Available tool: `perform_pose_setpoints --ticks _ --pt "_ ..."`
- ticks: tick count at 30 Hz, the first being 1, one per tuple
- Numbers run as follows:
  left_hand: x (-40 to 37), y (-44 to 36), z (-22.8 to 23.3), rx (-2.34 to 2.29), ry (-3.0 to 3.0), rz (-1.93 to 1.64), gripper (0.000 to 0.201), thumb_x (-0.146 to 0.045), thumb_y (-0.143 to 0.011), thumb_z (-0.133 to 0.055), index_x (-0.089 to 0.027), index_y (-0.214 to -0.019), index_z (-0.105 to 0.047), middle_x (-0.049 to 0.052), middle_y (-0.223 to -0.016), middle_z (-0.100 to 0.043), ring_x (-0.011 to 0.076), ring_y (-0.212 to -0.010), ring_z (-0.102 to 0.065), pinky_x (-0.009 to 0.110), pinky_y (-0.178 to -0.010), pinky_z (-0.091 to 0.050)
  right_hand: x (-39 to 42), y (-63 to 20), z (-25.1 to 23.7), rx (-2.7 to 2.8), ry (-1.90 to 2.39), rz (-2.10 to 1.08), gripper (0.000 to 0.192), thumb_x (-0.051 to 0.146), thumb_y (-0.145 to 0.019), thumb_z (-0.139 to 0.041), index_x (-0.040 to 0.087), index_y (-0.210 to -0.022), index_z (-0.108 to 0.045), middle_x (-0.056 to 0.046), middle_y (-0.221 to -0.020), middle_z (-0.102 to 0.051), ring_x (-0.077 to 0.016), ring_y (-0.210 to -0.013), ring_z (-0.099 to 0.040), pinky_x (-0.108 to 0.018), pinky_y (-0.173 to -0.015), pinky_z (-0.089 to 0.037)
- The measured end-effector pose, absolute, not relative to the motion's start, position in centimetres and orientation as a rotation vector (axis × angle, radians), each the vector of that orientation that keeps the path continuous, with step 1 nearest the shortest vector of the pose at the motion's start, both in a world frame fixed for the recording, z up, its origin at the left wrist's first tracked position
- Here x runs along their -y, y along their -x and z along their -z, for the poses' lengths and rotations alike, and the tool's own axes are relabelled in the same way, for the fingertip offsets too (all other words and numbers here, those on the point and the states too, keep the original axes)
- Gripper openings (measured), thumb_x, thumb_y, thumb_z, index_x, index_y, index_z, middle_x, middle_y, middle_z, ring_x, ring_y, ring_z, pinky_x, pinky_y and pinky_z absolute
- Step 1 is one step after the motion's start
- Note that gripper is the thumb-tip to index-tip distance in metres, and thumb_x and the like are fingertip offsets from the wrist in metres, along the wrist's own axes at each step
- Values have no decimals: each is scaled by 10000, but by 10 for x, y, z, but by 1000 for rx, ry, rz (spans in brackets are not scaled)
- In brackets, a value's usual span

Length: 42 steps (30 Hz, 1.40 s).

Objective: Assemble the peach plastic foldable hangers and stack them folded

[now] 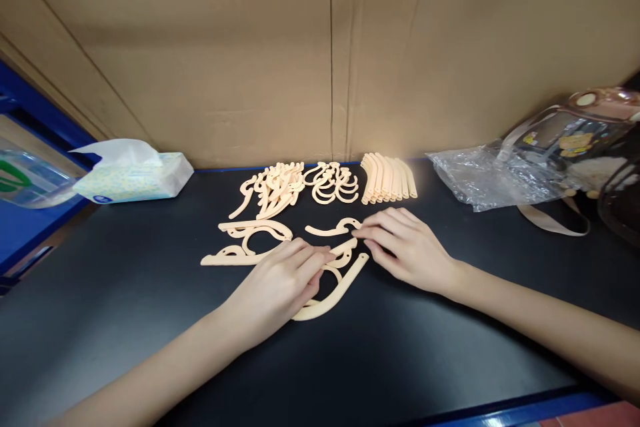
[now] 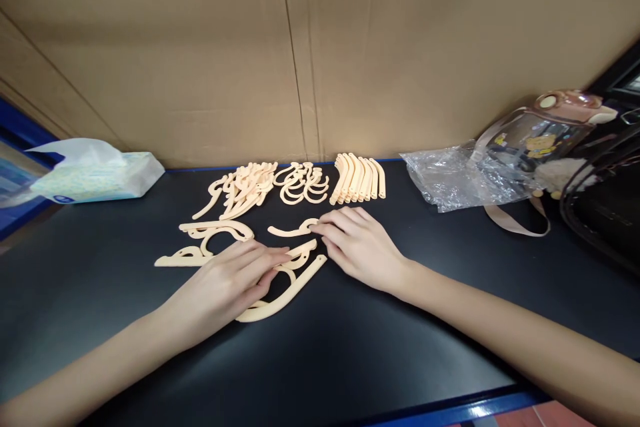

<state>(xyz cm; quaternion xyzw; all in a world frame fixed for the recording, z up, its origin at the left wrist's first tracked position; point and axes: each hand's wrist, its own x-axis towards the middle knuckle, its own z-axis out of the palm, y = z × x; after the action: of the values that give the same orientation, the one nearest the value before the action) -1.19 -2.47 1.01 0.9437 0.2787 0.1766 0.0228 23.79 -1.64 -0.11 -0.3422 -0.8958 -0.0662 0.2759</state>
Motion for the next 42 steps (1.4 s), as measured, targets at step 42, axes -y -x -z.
perform_pose_setpoints --ticks 42 --pt "-26 -7 -22 -743 -3303 -125 228 -68 -936 -429 -144 -1055 -608 75 -1009 -668 203 -886 -596 325 -788 -448 9 -306 -36 2587 1214 -243 292 205 -975 -335 211 -943 -624 -68 -968 -599 -197 -905 -579 -351 -788 -480"
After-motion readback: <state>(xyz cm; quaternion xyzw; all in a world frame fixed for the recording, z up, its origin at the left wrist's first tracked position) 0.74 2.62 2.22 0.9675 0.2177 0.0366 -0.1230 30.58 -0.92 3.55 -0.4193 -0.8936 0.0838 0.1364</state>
